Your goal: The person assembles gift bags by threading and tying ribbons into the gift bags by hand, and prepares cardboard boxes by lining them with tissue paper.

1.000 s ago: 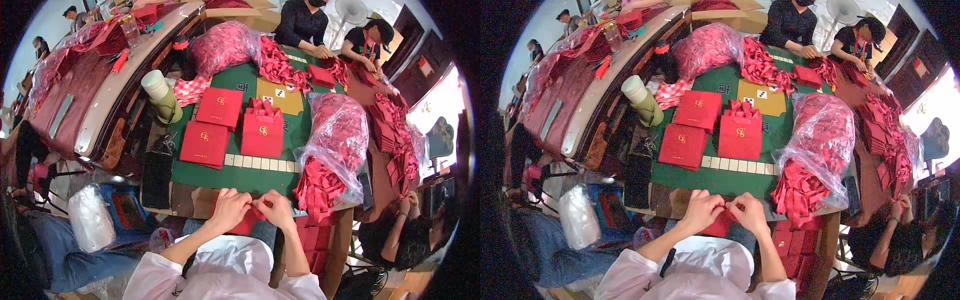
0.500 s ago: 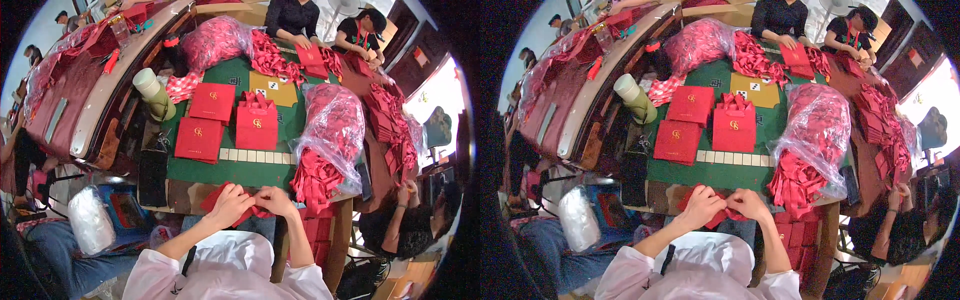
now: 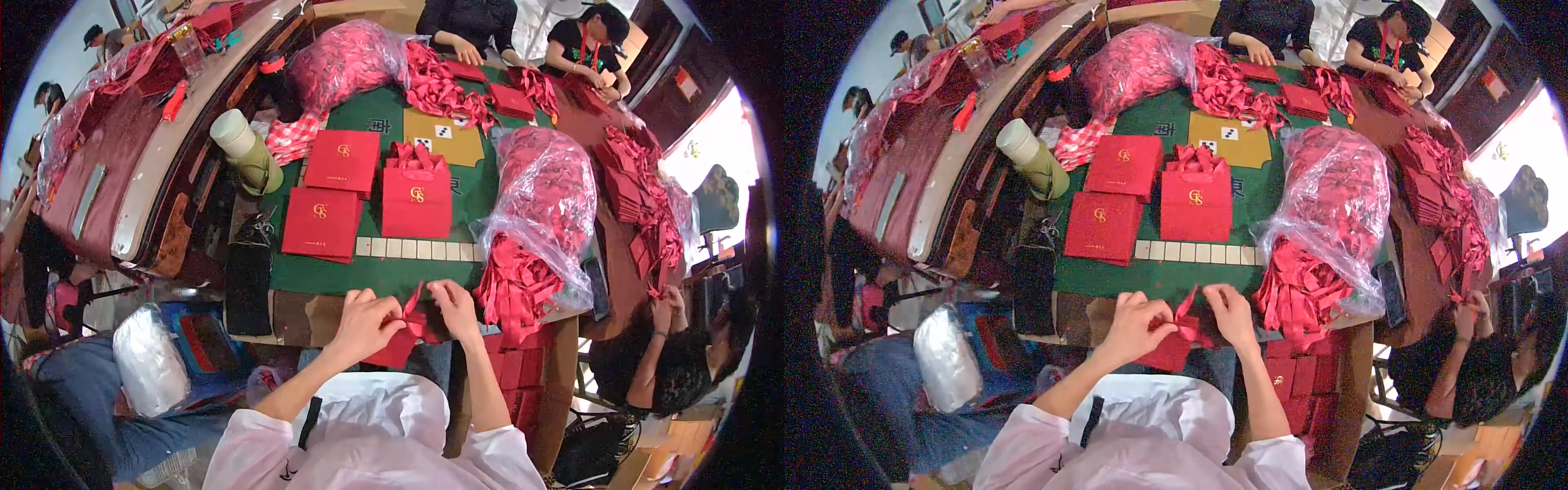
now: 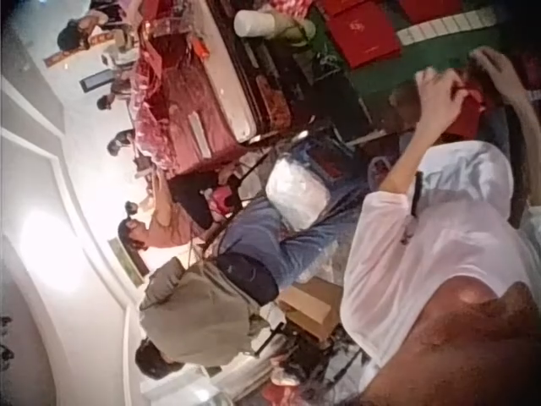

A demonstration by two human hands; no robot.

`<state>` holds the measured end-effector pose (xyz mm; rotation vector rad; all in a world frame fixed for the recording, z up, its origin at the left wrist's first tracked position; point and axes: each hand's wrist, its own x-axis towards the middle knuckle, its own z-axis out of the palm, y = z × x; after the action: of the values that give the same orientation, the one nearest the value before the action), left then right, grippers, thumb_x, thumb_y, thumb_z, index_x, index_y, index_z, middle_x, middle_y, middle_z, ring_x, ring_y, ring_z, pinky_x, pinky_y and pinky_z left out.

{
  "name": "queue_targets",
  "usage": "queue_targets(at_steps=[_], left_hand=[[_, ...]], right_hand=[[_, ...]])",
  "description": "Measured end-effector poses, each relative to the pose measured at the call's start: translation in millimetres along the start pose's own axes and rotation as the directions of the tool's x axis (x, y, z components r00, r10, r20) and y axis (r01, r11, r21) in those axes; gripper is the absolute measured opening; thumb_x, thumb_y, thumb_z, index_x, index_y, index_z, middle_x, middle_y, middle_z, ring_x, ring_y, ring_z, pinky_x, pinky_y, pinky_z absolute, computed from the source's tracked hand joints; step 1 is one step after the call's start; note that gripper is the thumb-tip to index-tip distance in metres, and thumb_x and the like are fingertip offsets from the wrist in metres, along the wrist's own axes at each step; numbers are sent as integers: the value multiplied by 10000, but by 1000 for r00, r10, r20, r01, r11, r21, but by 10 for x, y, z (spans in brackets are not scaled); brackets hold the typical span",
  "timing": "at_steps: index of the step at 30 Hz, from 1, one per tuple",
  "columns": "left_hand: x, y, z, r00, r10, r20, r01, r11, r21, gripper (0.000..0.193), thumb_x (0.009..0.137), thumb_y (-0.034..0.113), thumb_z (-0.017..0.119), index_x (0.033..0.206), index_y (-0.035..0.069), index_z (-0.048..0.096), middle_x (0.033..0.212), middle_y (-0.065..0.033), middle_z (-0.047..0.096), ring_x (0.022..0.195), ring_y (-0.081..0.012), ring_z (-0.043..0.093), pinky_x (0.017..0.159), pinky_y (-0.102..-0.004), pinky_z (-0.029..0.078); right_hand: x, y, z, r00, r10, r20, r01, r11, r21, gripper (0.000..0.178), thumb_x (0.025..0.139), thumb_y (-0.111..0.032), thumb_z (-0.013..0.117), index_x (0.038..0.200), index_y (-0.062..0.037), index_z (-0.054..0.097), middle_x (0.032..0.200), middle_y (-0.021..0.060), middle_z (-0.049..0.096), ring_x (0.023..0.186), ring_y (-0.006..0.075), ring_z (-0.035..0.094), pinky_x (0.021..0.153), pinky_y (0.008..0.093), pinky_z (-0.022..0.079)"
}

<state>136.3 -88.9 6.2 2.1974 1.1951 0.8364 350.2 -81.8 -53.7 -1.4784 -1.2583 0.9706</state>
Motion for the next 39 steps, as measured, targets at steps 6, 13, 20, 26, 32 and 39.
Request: queue_targets(at_steps=[6,13,20,26,32,39], left_hand=[[190,-123,-126,994,-100,-42,102,994,26,201,742,227,788,802,122,628,739,0,620,756,-221,549,800,-385,373],[353,-239,107,980,-190,-54,194,978,81,200,749,231,773,833,126,625,748,-10,633,806,-238,564,806,-393,371],[74,38,408,973,-111,-201,77,983,-169,185,893,177,629,1028,57,590,960,-124,626,898,-298,576,832,-419,415],[-391,292,430,881,-316,351,455,766,-453,189,964,165,554,1073,14,522,847,-142,672,781,-242,683,685,-389,522],[-505,105,376,854,-374,361,511,729,-456,151,963,128,542,1044,2,558,873,-126,647,803,-267,661,710,-367,519],[-370,-76,229,955,-277,104,294,925,-242,168,922,165,585,960,24,667,910,-173,585,885,-361,597,766,-461,482]], right_hand=[[-362,-321,-405,835,-5,550,193,939,-284,229,901,-228,679,914,1,663,863,139,631,801,232,643,715,341,488],[-596,-589,-501,880,167,444,-160,986,-54,151,909,-128,683,857,-2,618,702,-30,559,645,27,529,572,223,429],[-408,-564,-71,955,180,234,-223,959,172,147,940,-146,647,863,-27,608,671,-44,558,575,17,493,511,198,389],[-278,-461,54,981,117,154,-149,965,214,121,950,-121,621,871,-28,621,690,-48,575,579,11,496,514,191,409],[-273,-380,-44,975,194,109,-214,954,210,129,953,-142,619,860,-57,592,688,-41,562,604,39,539,526,213,449],[-507,-600,-49,969,-207,-134,133,897,-421,159,812,-73,742,890,-25,613,799,95,595,669,189,590,544,321,464]])
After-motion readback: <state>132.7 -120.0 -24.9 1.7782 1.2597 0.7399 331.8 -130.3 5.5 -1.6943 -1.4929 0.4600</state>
